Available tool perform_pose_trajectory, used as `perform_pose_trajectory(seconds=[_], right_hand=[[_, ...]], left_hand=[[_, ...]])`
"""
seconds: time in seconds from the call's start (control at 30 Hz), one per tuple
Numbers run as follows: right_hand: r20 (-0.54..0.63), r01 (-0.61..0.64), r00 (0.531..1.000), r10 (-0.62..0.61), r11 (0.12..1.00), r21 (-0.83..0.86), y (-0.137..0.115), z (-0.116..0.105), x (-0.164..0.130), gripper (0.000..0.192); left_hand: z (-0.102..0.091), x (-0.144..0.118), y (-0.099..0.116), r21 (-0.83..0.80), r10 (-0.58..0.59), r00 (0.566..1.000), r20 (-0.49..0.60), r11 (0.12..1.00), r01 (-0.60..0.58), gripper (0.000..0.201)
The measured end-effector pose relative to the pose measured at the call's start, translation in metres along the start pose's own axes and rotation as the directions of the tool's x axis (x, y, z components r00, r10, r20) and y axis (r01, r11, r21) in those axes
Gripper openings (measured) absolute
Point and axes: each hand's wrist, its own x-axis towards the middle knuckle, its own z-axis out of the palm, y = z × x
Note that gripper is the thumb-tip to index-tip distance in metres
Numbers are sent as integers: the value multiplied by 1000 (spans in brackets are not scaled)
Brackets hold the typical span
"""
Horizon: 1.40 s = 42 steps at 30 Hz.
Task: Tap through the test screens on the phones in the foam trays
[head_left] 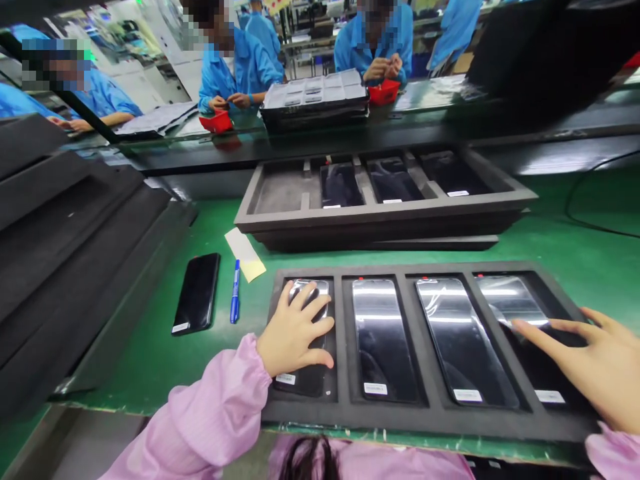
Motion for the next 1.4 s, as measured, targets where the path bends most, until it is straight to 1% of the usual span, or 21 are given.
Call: perform_pose_trajectory(seconds=[0.13,0.23,0.33,0.4,0.47,0.53,0.57,0.63,0.67,0.73,0.77,0.83,0.9,0.97,1.03,1.07,1.13,1.2,1.27,1.33,1.4], right_hand=[[99,-162,984,151,979,123,-18,-16,0,72],[105,-196,978,180,967,165,-25,-22,1,71],[55,-131,991,123,975,179,-29,-23,0,82],[4,-78,997,78,980,182,-36,-26,-6,87],[-18,17,1000,-14,980,198,-49,-30,-18,79],[6,156,987,-160,968,194,-68,-34,-31,65],[32,206,976,-214,965,161,-79,-35,-38,61],[86,239,967,-241,971,26,-99,-36,-49,59],[102,232,969,-226,971,-54,-108,-36,-54,60],[104,196,978,-180,967,-164,-121,-32,-59,61],[94,165,984,-151,971,-172,-125,-29,-60,62],[84,76,994,-68,992,-96,-126,-23,-60,64],[115,-31,993,26,999,38,-121,-19,-56,65],[177,-108,981,79,981,161,-115,-18,-51,65],[221,-149,970,99,964,222,-111,-19,-46,62],[224,-158,969,107,962,222,-112,-20,-45,60],[198,-152,973,118,975,163,-117,-22,-44,56],[161,-117,981,105,991,69,-124,-24,-45,54],[144,-91,986,88,996,13,-131,-23,-47,56],[125,-87,989,84,996,18,-134,-21,-48,58],[99,-67,993,61,996,62,-134,-18,-48,59]], left_hand=[[0,3,1,1,-73,997,14,997,73,61],[1,2,-2,-24,-94,995,34,995,95,56],[0,-4,-11,-112,-84,996,25,990,87,59],[-5,-6,-16,-181,-64,998,21,981,67,61],[-14,1,-14,-211,-21,1000,15,977,24,59],[-23,16,-3,-208,85,996,39,975,-75,58],[-26,27,5,-208,165,984,66,967,-148,59],[-25,50,24,-225,313,941,128,933,-280,67],[-20,61,33,-232,363,922,136,916,-327,72],[-7,76,46,-200,375,918,131,916,-347,81],[0,81,48,-175,370,919,132,922,-346,84],[12,83,49,-134,358,923,140,931,-340,87],[18,79,45,-125,360,921,148,931,-344,88],[18,75,41,-137,359,922,146,930,-341,88],[17,73,39,-151,349,928,131,932,-329,87],[16,74,39,-152,343,932,114,933,-325,86],[15,78,40,-134,345,936,71,933,-333,83],[16,84,42,-94,376,926,35,924,-372,76],[17,90,44,-58,412,911,13,910,-410,67],[18,93,45,-43,413,911,-9,910,-413,61],[19,94,46,-49,377,926,-25,925,-377,57]])
